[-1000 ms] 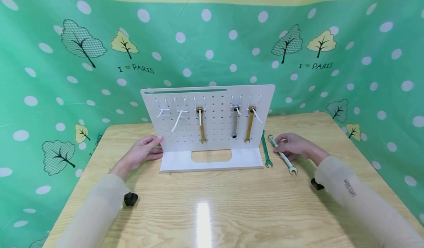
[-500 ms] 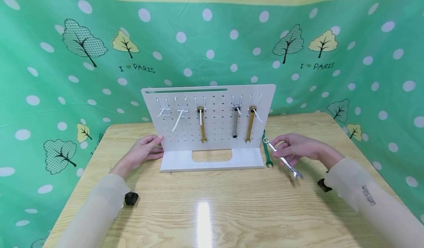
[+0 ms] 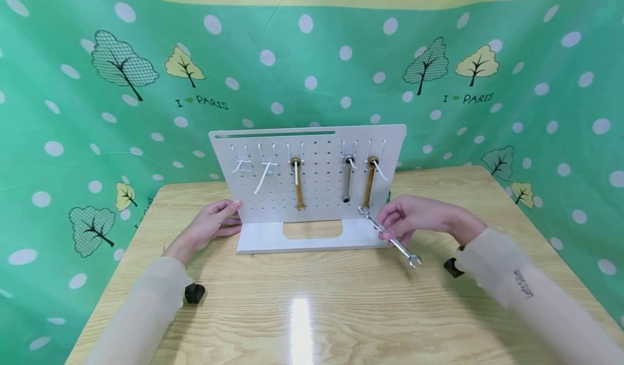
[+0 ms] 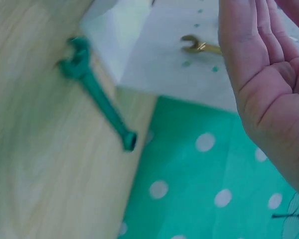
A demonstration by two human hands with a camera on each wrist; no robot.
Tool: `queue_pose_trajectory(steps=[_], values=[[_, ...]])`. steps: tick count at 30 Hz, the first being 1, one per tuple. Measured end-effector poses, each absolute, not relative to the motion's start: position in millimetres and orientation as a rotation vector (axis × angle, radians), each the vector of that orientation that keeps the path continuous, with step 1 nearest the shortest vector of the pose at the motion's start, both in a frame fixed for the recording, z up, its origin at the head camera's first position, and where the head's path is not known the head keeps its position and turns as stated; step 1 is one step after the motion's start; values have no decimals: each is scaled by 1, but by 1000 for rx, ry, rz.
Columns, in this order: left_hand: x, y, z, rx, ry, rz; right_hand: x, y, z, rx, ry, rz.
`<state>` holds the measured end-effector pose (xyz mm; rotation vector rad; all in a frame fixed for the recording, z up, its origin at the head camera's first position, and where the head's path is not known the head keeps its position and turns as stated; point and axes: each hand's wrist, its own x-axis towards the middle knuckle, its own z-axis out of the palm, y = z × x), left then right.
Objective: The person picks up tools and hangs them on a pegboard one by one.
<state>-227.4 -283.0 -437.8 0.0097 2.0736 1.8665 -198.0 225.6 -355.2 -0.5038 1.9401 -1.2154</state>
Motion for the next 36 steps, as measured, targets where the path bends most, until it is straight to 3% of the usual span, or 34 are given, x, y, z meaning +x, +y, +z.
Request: queue_pose_trajectory(steps=[36], values=[[-232,-283,-446,6,2079,1875,-180,63,-332,-704,1946,-1581]])
